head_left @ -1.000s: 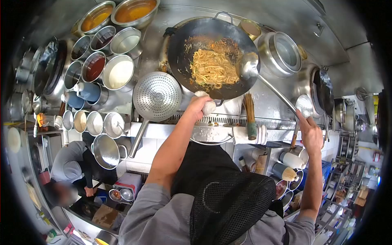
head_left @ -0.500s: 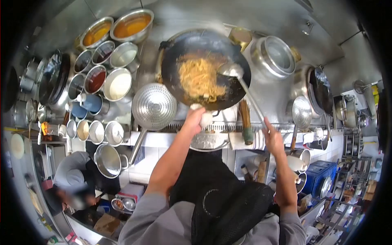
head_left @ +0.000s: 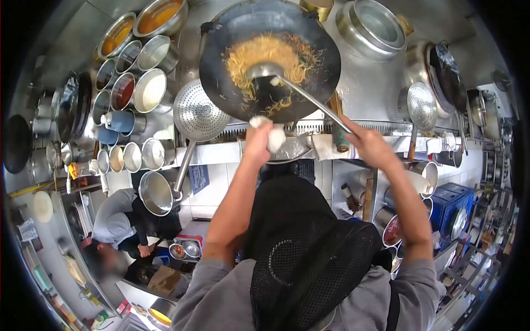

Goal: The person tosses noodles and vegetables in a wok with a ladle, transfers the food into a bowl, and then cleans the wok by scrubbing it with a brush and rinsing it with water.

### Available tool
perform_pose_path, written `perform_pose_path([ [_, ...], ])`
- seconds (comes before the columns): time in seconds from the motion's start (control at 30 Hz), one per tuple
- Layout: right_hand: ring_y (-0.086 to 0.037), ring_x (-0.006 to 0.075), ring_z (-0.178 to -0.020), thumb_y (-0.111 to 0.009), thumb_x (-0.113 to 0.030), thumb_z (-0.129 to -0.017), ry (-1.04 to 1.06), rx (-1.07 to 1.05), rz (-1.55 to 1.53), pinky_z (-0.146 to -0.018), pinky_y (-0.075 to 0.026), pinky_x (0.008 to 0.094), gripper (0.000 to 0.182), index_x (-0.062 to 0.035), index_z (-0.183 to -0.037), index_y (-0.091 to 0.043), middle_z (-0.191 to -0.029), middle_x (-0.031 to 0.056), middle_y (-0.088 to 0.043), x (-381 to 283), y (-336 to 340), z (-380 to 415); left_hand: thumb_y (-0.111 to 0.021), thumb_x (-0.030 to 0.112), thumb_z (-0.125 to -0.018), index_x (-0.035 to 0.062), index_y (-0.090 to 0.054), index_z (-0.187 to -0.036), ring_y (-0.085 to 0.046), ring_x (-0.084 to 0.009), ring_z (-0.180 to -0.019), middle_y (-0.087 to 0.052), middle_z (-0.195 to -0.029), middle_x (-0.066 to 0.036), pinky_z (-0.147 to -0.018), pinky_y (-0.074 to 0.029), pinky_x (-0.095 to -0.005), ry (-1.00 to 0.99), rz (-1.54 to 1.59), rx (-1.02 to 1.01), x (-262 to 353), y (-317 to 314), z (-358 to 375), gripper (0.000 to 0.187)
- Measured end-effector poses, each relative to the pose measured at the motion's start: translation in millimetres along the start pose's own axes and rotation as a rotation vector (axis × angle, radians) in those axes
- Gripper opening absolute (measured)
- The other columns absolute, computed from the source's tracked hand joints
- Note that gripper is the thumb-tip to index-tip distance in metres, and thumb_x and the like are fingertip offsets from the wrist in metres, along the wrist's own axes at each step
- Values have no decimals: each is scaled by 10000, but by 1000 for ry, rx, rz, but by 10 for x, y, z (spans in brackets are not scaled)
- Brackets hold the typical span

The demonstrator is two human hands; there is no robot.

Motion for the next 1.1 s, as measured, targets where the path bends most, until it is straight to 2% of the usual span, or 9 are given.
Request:
perform_pose_path([
  [0.23,-662,365,-750,-591,-179,-980,110,159,-160,-766,-526,419,505,-164,-1472,-477,-1075,266,-681,-33,-348,464,-620,34,-877,32,-559,-1108,-683,-248,-847,-665,-994,-153,-722,-577,-390,-39,-94,-119,-357,309,556,239],
  [0.3,-620,234,-704,-586,-194,-995,-197,-194,-323,-777,-522,375,531,-181,-1504,-433,-1143,219,-699,-148,-241,687,-606,28,-877,39,-585,-1062,-662,-222,-766,-656,-938,-114,-677,-570,-391,-38,13,-18,-120,227,337,187],
  [0.33,-532,117,-674,-580,-203,-1006,-214,-236,-334,-682,-506,309,529,-182,-1512,-429,-1003,129,-734,-189,-179,700,-598,58,-896,41,-581,-1059,-673,-230,-785,-667,-925,-127,-692,-568,-382,-3,42,-30,16,135,135,165],
  [0.5,-466,40,-570,-573,-189,-1008,-453,-488,-407,-473,-390,237,503,-189,-1499,-462,-720,8,-564,-447,479,1046,-556,63,-920,38,-564,-1109,-683,-261,-850,-643,-996,-125,-718,-582,-402,29,78,-11,264,-124,631,191],
  [0.63,-583,118,-568,-591,-194,-993,-344,-375,-173,-493,-464,284,523,-162,-1497,-455,-672,52,-613,-540,720,852,-552,48,-925,38,-570,-1097,-677,-252,-824,-640,-984,-112,-690,-587,-403,144,113,-120,527,-273,282,173],
  [0.67,-675,240,-637,-595,-184,-981,-14,-219,-21,-556,-523,376,504,-135,-1471,-487,-717,142,-681,-645,619,589,-566,61,-928,47,-588,-1046,-676,-232,-824,-643,-956,-99,-690,-583,-389,123,153,-226,533,-357,88,120],
  [0.77,-686,394,-715,-594,-177,-970,51,13,112,-657,-532,509,525,-115,-1473,-453,-818,261,-683,-233,-205,47,-591,49,-917,40,-601,-1050,-676,-224,-833,-651,-956,-104,-705,-580,-381,-35,124,15,31,-24,41,134],
  [0.93,-649,476,-769,-609,-138,-972,145,325,-152,-679,-524,462,553,-124,-1495,-426,-818,315,-621,-318,-593,525,-620,15,-884,19,-589,-1135,-682,-243,-862,-665,-996,-129,-711,-588,-392,-7,-68,-132,-620,673,87,253],
  [1.1,-563,139,-593,-531,-149,-1016,-302,250,-471,-585,-483,308,531,-72,-1520,-382,-694,72,-585,-481,-597,1068,-616,33,-867,8,-588,-1075,-680,-246,-844,-664,-981,-123,-696,-591,-396,-6,85,-83,113,231,281,211],
])
Point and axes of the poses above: each hand's wrist, its own z-axis away from the middle knuckle, its own y-axis out of the back of the hand, x = y × z, the point moved 9 cm from there along -z, towards the middle knuckle
